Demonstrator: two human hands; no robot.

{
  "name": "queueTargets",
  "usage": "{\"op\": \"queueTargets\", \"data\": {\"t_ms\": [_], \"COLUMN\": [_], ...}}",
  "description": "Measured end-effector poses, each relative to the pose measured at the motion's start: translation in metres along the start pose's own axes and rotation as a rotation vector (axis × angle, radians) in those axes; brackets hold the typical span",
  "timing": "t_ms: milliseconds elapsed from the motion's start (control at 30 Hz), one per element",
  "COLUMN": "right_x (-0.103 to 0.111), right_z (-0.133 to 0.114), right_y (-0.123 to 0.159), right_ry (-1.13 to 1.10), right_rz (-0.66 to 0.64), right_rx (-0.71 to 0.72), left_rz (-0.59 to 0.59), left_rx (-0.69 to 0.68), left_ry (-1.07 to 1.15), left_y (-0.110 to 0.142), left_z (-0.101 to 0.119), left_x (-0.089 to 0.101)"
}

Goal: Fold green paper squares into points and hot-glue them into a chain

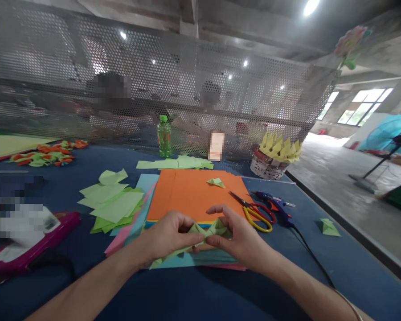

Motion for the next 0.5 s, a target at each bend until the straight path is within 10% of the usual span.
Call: {"op": "queueTargets", "data": {"t_ms": [500], "right_x": [0.0014], "right_z": [-0.0093], "right_y": [-0.0002], "right_ry": [0.066], "right_rz": [-0.016], "right_rx": [-0.002], "left_rz": [-0.017], "left_rx": [0.01], "left_ry": [0.012], "left_y": [-0.0007], "left_z": [-0.001], "left_x": [-0.001]}}
Point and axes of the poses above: each hand's wrist, its own y-axis away from the middle knuckle, its own x-axis out of the back of the hand, z = x × y, the point moved 10 cm from there along -y, towards the middle knuckle, and after that the axes turned 11 degrees about x, right-handed, at the moved point
